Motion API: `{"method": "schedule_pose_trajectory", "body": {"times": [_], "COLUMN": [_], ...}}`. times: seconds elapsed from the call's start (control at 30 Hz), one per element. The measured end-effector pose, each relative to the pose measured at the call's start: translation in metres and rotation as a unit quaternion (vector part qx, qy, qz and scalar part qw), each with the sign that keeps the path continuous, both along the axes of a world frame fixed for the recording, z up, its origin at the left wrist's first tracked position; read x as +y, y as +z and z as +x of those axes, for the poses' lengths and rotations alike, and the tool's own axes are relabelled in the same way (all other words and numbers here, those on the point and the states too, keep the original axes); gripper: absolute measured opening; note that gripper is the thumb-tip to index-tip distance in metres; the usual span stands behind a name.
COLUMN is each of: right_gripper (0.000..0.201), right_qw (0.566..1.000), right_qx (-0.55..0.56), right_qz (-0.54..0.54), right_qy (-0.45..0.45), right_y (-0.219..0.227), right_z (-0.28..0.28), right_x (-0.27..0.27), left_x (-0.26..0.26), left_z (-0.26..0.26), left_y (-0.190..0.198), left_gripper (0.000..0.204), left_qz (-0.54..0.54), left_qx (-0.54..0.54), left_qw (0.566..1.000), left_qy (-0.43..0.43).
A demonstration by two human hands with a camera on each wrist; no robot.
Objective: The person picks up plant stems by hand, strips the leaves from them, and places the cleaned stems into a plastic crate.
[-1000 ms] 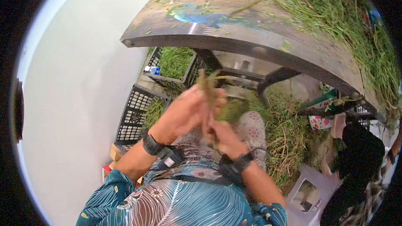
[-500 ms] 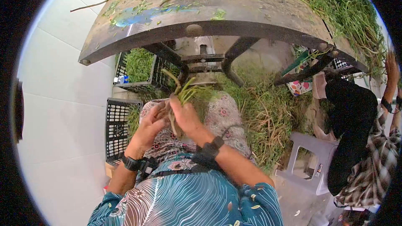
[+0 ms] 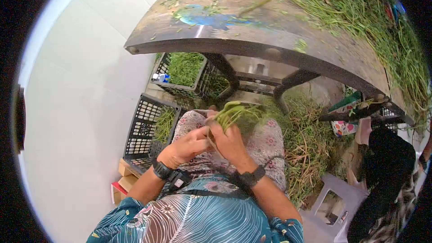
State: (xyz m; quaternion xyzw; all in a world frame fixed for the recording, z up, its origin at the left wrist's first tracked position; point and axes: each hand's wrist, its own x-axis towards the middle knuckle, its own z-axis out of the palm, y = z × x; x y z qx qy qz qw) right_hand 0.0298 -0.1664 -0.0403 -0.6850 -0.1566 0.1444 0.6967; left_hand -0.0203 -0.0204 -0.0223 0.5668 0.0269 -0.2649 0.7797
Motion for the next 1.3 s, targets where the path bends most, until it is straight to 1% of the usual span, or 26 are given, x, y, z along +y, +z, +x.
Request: {"method": "schedule_pose_trajectory", "body": {"times": [0.1, 0.13, 0.23, 0.33, 0.43, 0.47, 0.57, 0.6, 0.7, 0.73, 0.83, 0.9, 0.93, 1.03, 1.13, 1.17, 1.2, 1.23, 1.3], "right_gripper": [0.029, 0.031, 0.032, 0.034, 0.037, 0.039, 0.039, 0.04, 0.038, 0.035, 0.034, 0.035, 0.036, 0.034, 0.025, 0.022, 0.018, 0.015, 0.011], "right_qw": [0.987, 0.98, 0.978, 0.974, 0.968, 0.965, 0.974, 0.97, 0.965, 0.966, 0.968, 0.969, 0.961, 0.963, 0.976, 0.972, 0.963, 0.95, 0.939], "right_qx": [0.142, 0.184, 0.18, 0.174, 0.193, 0.209, 0.206, 0.195, 0.197, 0.196, 0.209, 0.185, 0.171, 0.168, 0.192, 0.21, 0.228, 0.244, 0.27], "right_qz": [0.004, 0.009, 0.058, 0.123, 0.159, 0.156, 0.077, 0.117, 0.115, 0.11, 0.075, -0.074, -0.148, -0.109, 0.011, 0.074, 0.136, 0.197, 0.214], "right_qy": [0.07, 0.078, 0.089, 0.073, 0.026, 0.008, -0.054, -0.085, -0.127, -0.125, -0.115, -0.143, -0.157, -0.183, -0.104, -0.073, -0.041, -0.009, -0.016], "right_y": [0.005, 0.013, 0.009, 0.007, 0.013, 0.014, 0.005, -0.002, -0.009, 0.002, 0.008, 0.021, 0.025, 0.012, 0.017, 0.011, 0.001, 0.0, 0.003], "right_z": [-0.004, -0.005, -0.002, 0.007, 0.02, 0.021, 0.028, 0.031, 0.043, 0.041, 0.044, 0.043, 0.043, 0.044, 0.049, 0.051, 0.054, 0.055, 0.053], "right_x": [0.002, 0.0, -0.008, -0.016, -0.028, -0.031, -0.046, -0.05, -0.069, -0.07, -0.078, -0.079, -0.079, -0.084, -0.094, -0.101, -0.108, -0.109, -0.109], "left_x": [-0.001, -0.003, -0.008, -0.003, 0.001, 0.001, 0.003, 0.005, 0.012, 0.013, 0.014, 0.016, 0.016, 0.018, 0.03, 0.03, 0.029, 0.028, 0.03], "left_z": [0.001, 0.002, 0.003, 0.002, -0.002, -0.003, -0.006, -0.007, -0.01, -0.011, -0.014, -0.014, -0.014, -0.014, -0.014, -0.015, -0.016, -0.016, -0.017], "left_y": [-0.008, -0.003, 0.012, 0.01, 0.005, 0.006, 0.012, 0.014, 0.013, 0.012, 0.009, 0.012, 0.014, 0.015, 0.007, 0.008, 0.013, 0.016, 0.018], "left_gripper": [0.042, 0.035, 0.032, 0.028, 0.026, 0.025, 0.024, 0.024, 0.023, 0.023, 0.021, 0.02, 0.02, 0.02, 0.022, 0.022, 0.023, 0.026, 0.026], "left_qz": [0.01, -0.008, -0.039, 0.011, -0.009, -0.014, -0.02, -0.016, -0.018, -0.022, -0.026, 0.004, 0.018, 0.082, 0.196, 0.198, 0.201, 0.203, 0.214], "left_qx": [0.017, 0.013, 0.038, 0.016, 0.024, 0.036, 0.07, 0.079, 0.103, 0.111, 0.099, 0.072, 0.059, 0.006, -0.028, -0.018, -0.008, 0.003, 0.002], "left_qw": [1.0, 1.0, 0.998, 1.0, 1.0, 0.999, 0.997, 0.996, 0.992, 0.991, 0.99, 0.994, 0.995, 0.995, 0.98, 0.98, 0.98, 0.979, 0.976], "left_qy": [0.012, 0.013, 0.032, 0.001, 0.014, 0.017, 0.031, 0.038, 0.064, 0.074, 0.101, 0.083, 0.073, 0.061, -0.003, 0.005, 0.012, 0.021, 0.027]}}
